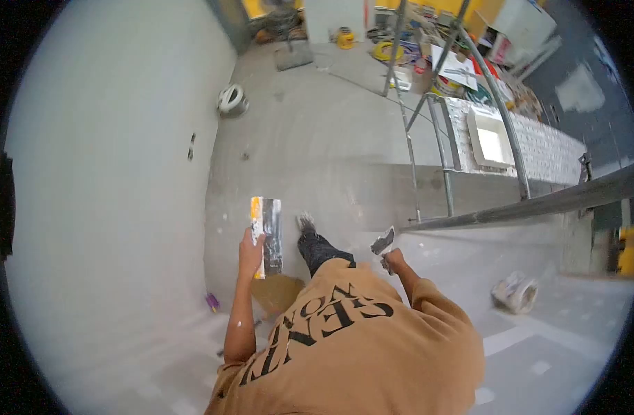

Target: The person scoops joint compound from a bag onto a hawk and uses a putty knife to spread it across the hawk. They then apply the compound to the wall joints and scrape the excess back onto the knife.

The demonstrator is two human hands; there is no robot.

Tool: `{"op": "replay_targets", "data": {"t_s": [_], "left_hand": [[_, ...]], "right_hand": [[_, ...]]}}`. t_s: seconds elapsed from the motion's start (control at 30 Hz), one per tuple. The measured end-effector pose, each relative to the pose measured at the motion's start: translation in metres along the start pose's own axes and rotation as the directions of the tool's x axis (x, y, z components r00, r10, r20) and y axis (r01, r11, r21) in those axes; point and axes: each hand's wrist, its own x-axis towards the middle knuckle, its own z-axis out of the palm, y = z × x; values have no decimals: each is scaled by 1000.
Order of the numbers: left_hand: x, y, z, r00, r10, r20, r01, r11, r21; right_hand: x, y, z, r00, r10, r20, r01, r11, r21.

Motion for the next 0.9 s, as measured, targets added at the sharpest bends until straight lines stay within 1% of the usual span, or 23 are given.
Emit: {"op": "replay_targets", "data": {"t_s": [0.03,0.07,0.1,0.17,0.2,0.23,0.27,0.3,0.33,0.37,0.4,0.43,0.5,0.53,0.57,0.6,0.67,0.7,0.77,0.8,0.83,0.87,0.9], "left_hand": [[-2,1,0,998,46,49,-50,996,78],[0,5,-1,991,85,104,-101,982,159],[12,15,-9,986,107,125,-129,976,178],[21,12,3,918,278,284,-335,926,176],[18,13,6,892,290,347,-368,911,185],[12,21,14,830,318,459,-432,887,165],[-6,28,23,750,341,567,-491,861,132],[-38,25,34,686,360,633,-535,839,103],[23,59,-5,658,382,649,-573,813,103],[35,80,0,596,414,688,-620,782,65],[23,92,8,550,434,714,-649,760,37],[11,103,12,508,455,731,-661,751,-8],[-54,115,9,414,485,771,-689,720,-83],[-96,117,5,309,529,791,-750,647,-139],[-7,153,8,227,558,798,-786,588,-188],[-3,170,0,159,557,815,-792,565,-232],[3,192,-17,-71,613,787,-790,447,-420],[6,204,-28,-167,593,788,-768,422,-481],[4,223,-67,-359,630,689,-686,323,-652],[55,243,-79,-421,608,673,-651,314,-691],[28,225,-73,-474,610,635,-644,252,-723],[-18,205,-69,-523,606,599,-638,188,-747],[-46,189,-63,-577,572,583,-607,177,-775]], "right_hand": [[-3,10,12,996,82,-32,-80,994,71],[12,35,20,994,-54,-90,50,998,-41],[8,31,40,994,-51,-96,51,999,-3],[1,62,66,921,-313,-230,340,937,85],[-7,79,80,939,-229,-256,283,938,199],[-16,92,89,947,-150,-283,240,918,316],[-36,116,93,941,-120,-316,243,890,385],[-71,155,97,931,-83,-357,250,856,452],[-77,82,150,931,-75,-357,254,835,488],[-101,63,164,897,-81,-434,312,812,493],[-130,59,169,856,-98,-508,374,795,477],[-160,55,179,842,-82,-534,390,777,494],[-243,88,210,821,-28,-571,454,638,622],[-281,113,227,805,3,-593,481,581,656],[-253,12,249,797,24,-604,482,577,659],[-284,-21,271,760,53,-647,528,530,663],[-312,-68,321,672,117,-731,629,430,647],[-322,-91,342,617,147,-773,684,386,619],[-370,-151,388,427,271,-863,742,440,506],[-367,-222,409,386,330,-861,753,426,501],[-385,-207,414,330,372,-868,721,494,486],[-412,-173,421,282,412,-866,681,550,484],[-429,-146,437,255,466,-847,693,522,496]]}}
